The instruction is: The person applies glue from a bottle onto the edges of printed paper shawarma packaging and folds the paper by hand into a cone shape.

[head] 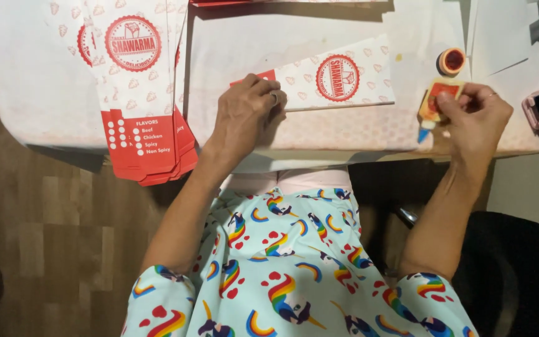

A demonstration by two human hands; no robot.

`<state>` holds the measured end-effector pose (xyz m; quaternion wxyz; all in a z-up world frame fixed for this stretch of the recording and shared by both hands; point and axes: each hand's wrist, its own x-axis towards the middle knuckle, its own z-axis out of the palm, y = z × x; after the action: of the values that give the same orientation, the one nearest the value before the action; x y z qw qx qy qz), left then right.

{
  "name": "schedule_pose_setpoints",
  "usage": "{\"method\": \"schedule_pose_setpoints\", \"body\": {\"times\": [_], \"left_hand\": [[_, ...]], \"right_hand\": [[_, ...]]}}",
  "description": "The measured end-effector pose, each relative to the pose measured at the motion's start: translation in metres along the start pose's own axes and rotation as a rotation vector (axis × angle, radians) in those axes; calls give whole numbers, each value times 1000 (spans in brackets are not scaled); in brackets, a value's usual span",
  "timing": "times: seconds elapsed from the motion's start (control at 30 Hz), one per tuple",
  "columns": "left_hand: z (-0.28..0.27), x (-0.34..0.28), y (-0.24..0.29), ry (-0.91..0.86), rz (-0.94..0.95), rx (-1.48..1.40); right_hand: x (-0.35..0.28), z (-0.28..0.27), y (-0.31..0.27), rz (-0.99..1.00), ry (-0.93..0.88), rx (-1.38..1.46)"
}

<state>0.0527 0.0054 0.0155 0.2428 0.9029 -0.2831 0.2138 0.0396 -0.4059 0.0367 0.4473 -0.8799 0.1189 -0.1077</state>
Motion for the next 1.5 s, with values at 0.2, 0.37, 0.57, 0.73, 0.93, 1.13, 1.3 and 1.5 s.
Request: {"method": "schedule_pose_setpoints", "body": {"times": [0.2,0.37,0.57,0.73,0.93,1.13,1.3,1.5], "left_hand": [[-3,8,-15,-167,-179,-50],[-6,17,-22,-211,-287,-106],[-9,20,-20,-201,-292,-125],[-9,20,-22,-216,-293,-118],[-14,25,-22,-248,-309,-138],[-17,28,-24,-246,-299,-149],[-22,37,-28,-295,-361,-217],[-16,43,-46,-312,-444,-323]], "right_hand": [[-34,28,-61,-213,-62,543],[-47,74,-64,-376,-72,581],[-52,83,-62,-356,-31,394],[-37,45,-49,-486,145,267],[-31,26,-24,-403,205,403],[-33,38,-30,-402,158,381],[-41,61,-44,-380,96,494],[-56,112,-57,-342,16,565]]}}
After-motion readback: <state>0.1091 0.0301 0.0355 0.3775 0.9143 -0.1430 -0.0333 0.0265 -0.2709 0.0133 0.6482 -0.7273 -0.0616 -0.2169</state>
